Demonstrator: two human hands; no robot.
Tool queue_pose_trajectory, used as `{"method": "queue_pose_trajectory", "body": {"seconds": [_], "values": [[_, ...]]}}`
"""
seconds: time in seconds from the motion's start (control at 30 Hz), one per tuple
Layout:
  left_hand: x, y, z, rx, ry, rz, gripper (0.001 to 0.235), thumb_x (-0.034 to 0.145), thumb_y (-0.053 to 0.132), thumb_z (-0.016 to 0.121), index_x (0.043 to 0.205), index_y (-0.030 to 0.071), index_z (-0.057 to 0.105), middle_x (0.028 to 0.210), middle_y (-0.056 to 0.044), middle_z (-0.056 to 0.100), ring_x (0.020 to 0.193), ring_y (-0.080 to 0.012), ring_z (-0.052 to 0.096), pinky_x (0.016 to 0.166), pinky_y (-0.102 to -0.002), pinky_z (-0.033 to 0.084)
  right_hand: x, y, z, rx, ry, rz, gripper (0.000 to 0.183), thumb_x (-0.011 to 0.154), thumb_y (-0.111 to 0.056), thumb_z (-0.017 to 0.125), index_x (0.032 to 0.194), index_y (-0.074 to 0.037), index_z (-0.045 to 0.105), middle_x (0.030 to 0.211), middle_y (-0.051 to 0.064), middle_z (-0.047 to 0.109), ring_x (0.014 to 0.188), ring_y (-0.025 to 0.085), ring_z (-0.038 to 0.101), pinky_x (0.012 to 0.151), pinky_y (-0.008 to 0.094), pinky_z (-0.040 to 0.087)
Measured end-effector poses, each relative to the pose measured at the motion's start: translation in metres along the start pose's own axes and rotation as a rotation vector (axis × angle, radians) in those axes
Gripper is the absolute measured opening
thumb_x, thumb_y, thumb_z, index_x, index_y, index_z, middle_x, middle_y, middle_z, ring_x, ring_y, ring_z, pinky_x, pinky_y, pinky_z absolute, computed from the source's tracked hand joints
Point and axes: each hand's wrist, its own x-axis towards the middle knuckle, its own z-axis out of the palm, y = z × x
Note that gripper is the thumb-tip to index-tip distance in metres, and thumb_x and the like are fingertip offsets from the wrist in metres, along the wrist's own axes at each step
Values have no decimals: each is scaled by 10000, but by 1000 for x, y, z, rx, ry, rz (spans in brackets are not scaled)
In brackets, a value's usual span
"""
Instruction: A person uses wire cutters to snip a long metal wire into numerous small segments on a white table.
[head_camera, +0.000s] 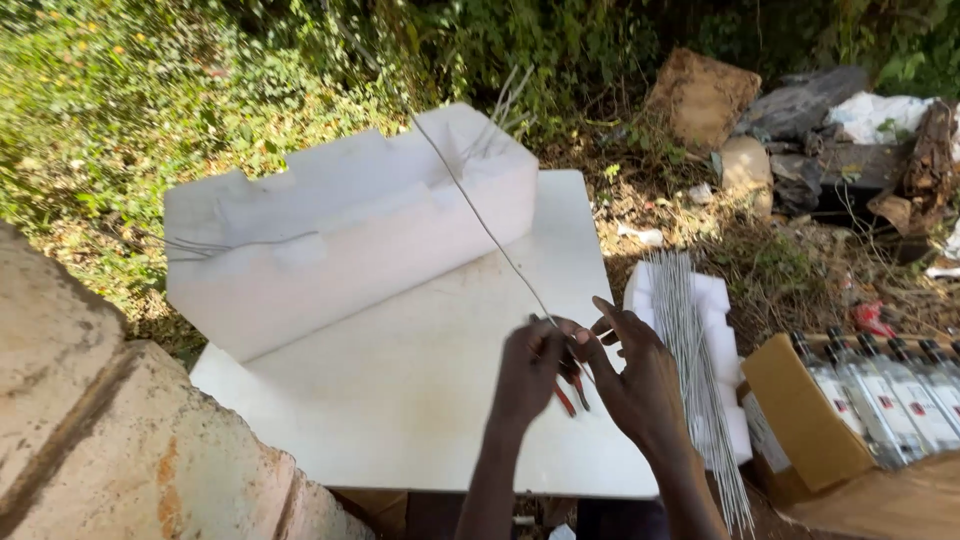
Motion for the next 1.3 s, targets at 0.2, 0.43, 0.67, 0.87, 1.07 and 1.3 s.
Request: {"method": "queue_pose_trajectory", "body": {"seconds": [0.2,0.43,0.67,0.87,1.07,1.3], "values": [[-21,-46,50,25,-224,10,272,733,-82,340,672,151,215,581,54,253,580,-76,197,512,-319,140,66,-44,9,-64,-130,43,540,855,-405,629,1351,-197,580,777,-23,733,730,223,702,694,397,505],[0,-154,45,-60,-353,104,268,1033,-21,352,942,230,342,827,64,271,793,-61,305,741,-232,351,47,5,72,-196,-342,1,639,770,-616,648,1310,-277,607,1201,-86,638,1224,170,531,965,381,467],[-6,-144,5,278,-373,-32,70,908,-13,452,906,57,456,844,-88,537,738,-207,577,626,-352,492,33,16,61,-62,-112,-36,214,959,-373,528,810,-226,570,571,57,446,578,242,413,557,370,355],[-3,1,-51,-242,131,-39,439,888,300,542,1231,47,645,1104,-117,716,891,-203,712,710,-283,554,-4,55,18,-137,-140,126,300,950,-427,531,864,-255,761,516,35,305,515,152,287,542,304,329],[6,53,-59,-446,398,29,494,916,355,527,1296,43,580,1189,-169,703,970,-317,712,840,-405,563,-52,113,24,-144,-202,241,384,905,-526,536,770,-273,792,539,1,291,520,111,297,549,253,300],[8,37,-38,-482,366,25,330,845,343,695,944,29,668,814,-118,695,745,-317,731,741,-413,605,-49,80,7,136,-210,162,342,926,-355,666,703,-97,646,605,-4,319,585,100,303,538,267,240]]}}
